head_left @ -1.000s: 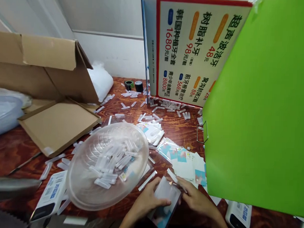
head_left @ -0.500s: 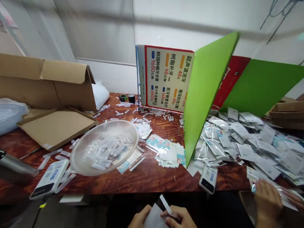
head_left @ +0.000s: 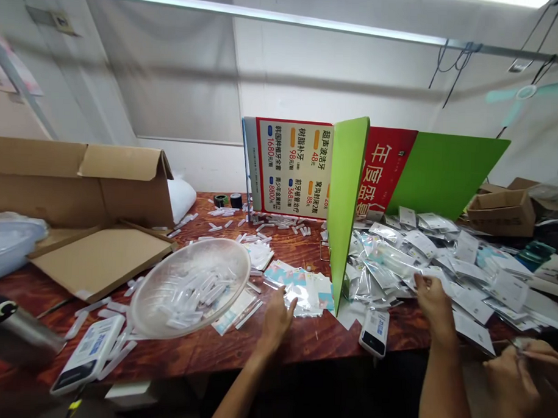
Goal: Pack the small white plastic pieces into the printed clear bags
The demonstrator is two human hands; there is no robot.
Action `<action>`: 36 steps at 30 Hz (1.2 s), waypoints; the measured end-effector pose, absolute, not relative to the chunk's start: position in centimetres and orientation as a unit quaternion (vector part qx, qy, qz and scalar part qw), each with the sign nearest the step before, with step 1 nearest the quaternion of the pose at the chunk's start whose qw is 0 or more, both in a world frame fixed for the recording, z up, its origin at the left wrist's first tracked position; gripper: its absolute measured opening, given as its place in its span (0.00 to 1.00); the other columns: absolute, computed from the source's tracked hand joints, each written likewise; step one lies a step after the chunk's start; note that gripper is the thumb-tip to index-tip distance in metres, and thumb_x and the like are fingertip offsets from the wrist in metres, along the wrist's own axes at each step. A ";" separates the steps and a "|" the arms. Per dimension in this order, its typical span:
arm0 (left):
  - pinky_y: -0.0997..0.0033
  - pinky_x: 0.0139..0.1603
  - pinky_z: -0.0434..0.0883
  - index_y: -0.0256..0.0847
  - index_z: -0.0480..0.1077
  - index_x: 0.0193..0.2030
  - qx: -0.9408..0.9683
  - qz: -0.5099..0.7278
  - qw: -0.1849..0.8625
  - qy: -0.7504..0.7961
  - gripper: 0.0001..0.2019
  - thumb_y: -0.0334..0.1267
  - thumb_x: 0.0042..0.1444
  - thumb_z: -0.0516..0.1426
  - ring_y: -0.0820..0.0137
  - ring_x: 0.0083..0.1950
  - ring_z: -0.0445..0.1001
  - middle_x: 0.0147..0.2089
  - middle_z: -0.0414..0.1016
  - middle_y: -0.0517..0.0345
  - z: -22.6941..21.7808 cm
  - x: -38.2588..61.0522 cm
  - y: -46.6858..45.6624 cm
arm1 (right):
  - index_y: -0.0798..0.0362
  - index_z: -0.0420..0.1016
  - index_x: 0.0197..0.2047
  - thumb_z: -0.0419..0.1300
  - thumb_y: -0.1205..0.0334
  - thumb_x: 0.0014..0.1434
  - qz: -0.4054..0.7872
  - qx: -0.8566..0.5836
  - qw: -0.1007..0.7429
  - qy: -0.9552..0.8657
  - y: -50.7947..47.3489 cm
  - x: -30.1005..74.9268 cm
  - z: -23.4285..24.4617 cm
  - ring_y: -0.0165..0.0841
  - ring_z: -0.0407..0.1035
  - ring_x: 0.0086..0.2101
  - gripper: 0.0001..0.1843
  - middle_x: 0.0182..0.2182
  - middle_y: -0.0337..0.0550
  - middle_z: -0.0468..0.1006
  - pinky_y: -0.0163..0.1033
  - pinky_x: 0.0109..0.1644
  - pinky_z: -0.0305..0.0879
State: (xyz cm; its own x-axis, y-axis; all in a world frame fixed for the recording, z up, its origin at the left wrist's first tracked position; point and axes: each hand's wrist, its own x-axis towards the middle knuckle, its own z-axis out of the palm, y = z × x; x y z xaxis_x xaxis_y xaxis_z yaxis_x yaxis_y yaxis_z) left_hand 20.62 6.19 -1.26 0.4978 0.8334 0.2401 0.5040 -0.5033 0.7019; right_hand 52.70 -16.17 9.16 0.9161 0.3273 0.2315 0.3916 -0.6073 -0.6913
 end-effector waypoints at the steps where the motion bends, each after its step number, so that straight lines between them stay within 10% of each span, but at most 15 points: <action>1: 0.51 0.63 0.67 0.33 0.62 0.64 0.843 0.282 0.257 0.378 0.25 0.43 0.63 0.53 0.53 0.65 0.70 0.63 0.71 0.35 -1.6 21.7 6.8 | 0.55 0.72 0.44 0.45 0.40 0.57 -0.033 -0.904 0.389 -0.174 -16.0 52.1 8.6 0.52 0.74 0.42 0.29 0.40 0.64 0.79 0.51 0.45 0.67; 5: 0.44 0.71 0.58 0.35 0.62 0.68 0.936 0.158 0.166 0.267 0.34 0.47 0.57 0.62 0.48 0.74 0.55 0.71 0.61 0.36 -3.5 23.1 7.7 | 0.52 0.74 0.41 0.53 0.33 0.52 0.178 -0.848 0.427 -0.260 -16.0 46.3 5.7 0.44 0.75 0.33 0.30 0.34 0.50 0.80 0.45 0.38 0.71; 11: 0.34 0.70 0.56 0.42 0.67 0.66 0.933 0.180 0.037 0.311 0.24 0.46 0.65 0.56 0.48 0.67 0.67 0.64 0.73 0.43 -7.6 19.1 5.0 | 0.50 0.78 0.50 0.55 0.40 0.64 0.462 -0.597 0.352 -0.553 -11.7 36.9 6.7 0.38 0.75 0.38 0.24 0.35 0.44 0.80 0.40 0.45 0.71; 18: 0.47 0.64 0.65 0.46 0.61 0.71 0.919 0.190 0.047 0.342 0.25 0.35 0.68 0.51 0.54 0.65 0.69 0.65 0.71 0.46 -7.5 16.8 8.2 | 0.56 0.79 0.39 0.55 0.57 0.65 0.341 -0.696 0.310 -0.551 4.8 35.8 3.3 0.31 0.74 0.30 0.14 0.32 0.42 0.81 0.32 0.33 0.66; 23: 0.52 0.69 0.60 0.46 0.46 0.76 0.934 0.228 0.038 0.272 0.33 0.44 0.67 0.53 0.56 0.72 0.60 0.74 0.59 0.52 -7.7 17.7 12.1 | 0.60 0.79 0.42 0.51 0.65 0.67 0.162 -0.837 0.267 -0.451 16.8 41.4 0.7 0.38 0.75 0.44 0.15 0.42 0.57 0.82 0.35 0.45 0.64; 31: 0.52 0.62 0.66 0.44 0.60 0.71 0.897 0.338 -0.041 0.281 0.37 0.60 0.59 0.56 0.52 0.60 0.75 0.63 0.75 0.48 -16.9 20.7 15.2 | 0.64 0.67 0.63 0.49 0.65 0.68 0.037 -0.899 0.230 -0.371 29.1 49.3 -1.1 0.51 0.66 0.57 0.23 0.58 0.70 0.70 0.48 0.55 0.61; 36: 0.59 0.54 0.70 0.47 0.61 0.71 0.891 0.353 -0.093 0.271 0.30 0.49 0.63 0.54 0.57 0.54 0.80 0.58 0.79 0.52 -19.5 20.8 16.5 | 0.68 0.69 0.60 0.46 0.74 0.66 0.009 -0.881 0.223 -0.418 32.6 49.8 -2.3 0.53 0.62 0.59 0.22 0.56 0.74 0.68 0.53 0.58 0.55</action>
